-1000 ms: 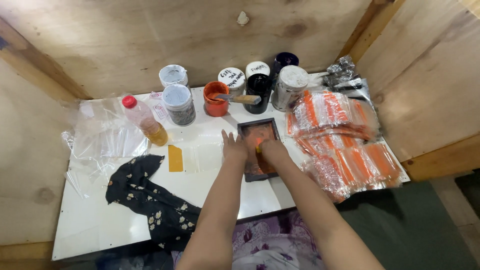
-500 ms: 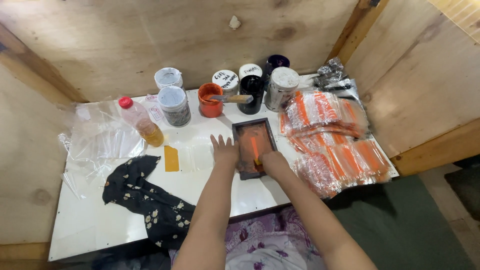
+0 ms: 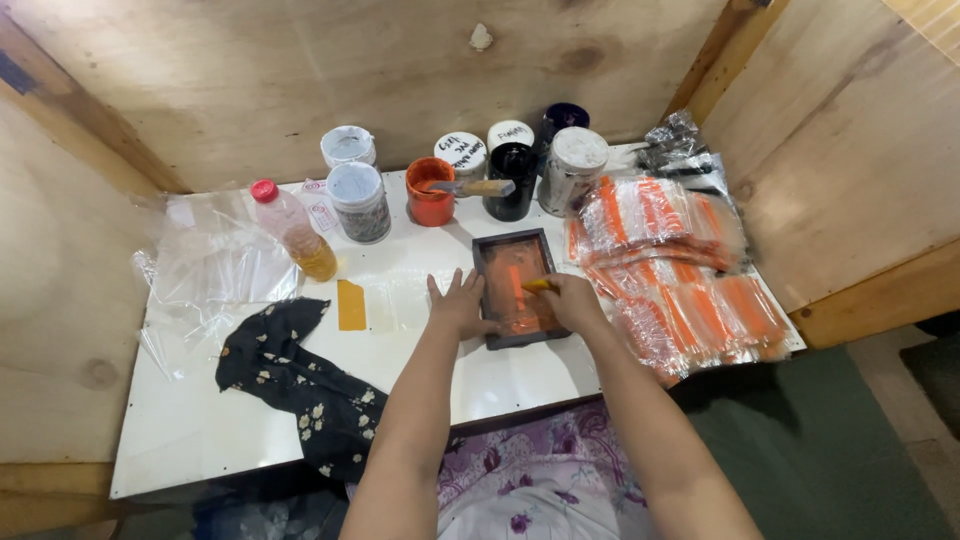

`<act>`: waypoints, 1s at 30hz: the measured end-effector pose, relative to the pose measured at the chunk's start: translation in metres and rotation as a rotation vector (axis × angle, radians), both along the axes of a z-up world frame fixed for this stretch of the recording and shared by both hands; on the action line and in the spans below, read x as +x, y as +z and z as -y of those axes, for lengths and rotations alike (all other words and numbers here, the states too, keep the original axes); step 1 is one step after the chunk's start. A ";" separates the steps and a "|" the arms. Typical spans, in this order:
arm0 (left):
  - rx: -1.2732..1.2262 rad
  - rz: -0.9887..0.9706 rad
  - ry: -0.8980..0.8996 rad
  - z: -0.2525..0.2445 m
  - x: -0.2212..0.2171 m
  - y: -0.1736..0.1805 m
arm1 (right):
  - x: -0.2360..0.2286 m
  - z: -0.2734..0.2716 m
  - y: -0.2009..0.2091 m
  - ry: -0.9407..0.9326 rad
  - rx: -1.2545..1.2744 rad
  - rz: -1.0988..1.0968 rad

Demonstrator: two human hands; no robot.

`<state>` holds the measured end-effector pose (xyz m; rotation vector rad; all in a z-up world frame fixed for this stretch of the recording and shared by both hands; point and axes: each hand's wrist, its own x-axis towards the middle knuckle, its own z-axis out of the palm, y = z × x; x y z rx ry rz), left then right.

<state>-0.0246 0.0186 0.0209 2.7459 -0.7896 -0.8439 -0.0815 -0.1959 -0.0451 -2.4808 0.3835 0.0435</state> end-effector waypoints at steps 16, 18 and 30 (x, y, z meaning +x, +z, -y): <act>0.158 0.179 -0.096 0.025 0.021 -0.076 | 0.100 0.005 -0.056 0.162 -0.334 0.144; 0.180 0.139 -0.107 0.024 0.015 -0.054 | 0.110 0.013 -0.075 0.270 -0.535 0.152; 0.180 0.128 -0.103 0.020 0.007 -0.028 | 0.101 0.006 -0.102 0.392 -0.689 0.183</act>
